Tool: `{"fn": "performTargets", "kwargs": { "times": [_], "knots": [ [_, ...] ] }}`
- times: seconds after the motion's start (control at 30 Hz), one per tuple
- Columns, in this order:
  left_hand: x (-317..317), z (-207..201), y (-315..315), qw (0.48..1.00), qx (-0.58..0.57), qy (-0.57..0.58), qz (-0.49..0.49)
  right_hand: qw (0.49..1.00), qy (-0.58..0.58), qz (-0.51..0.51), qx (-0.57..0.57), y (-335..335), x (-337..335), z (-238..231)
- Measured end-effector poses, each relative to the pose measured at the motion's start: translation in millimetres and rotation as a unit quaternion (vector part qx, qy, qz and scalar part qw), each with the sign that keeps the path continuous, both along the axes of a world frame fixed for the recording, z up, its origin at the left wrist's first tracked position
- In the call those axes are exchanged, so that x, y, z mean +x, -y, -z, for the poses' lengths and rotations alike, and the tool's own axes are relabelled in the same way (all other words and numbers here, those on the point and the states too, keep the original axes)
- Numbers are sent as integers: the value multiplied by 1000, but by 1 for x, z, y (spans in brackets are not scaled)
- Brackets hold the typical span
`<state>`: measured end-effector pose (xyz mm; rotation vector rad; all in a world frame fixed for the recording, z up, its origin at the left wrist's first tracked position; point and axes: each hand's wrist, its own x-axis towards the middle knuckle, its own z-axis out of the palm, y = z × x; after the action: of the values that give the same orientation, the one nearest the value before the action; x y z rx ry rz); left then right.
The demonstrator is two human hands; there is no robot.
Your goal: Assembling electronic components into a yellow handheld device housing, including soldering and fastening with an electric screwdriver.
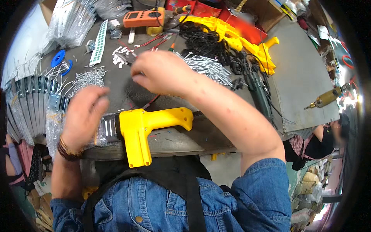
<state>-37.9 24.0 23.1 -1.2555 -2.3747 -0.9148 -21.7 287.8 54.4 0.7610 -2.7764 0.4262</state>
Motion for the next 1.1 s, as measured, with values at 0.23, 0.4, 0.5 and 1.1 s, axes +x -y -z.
{"fn": "performTargets", "kwargs": {
  "times": [0.23,0.4,0.5,1.1],
  "knots": [
    [-56,-23,7,934,-297,-19,-196,989,2,11,144,41,-95,25],
    [-51,-13,13,918,-326,17,-226,985,170,-20,0,69,-91,26],
    [-59,-2,6,942,-266,21,-202,982,188,-29,9,85,-96,36],
    [-17,-6,7,985,77,141,-58,980,197,25,-8,32,-45,11]
  ]
}}
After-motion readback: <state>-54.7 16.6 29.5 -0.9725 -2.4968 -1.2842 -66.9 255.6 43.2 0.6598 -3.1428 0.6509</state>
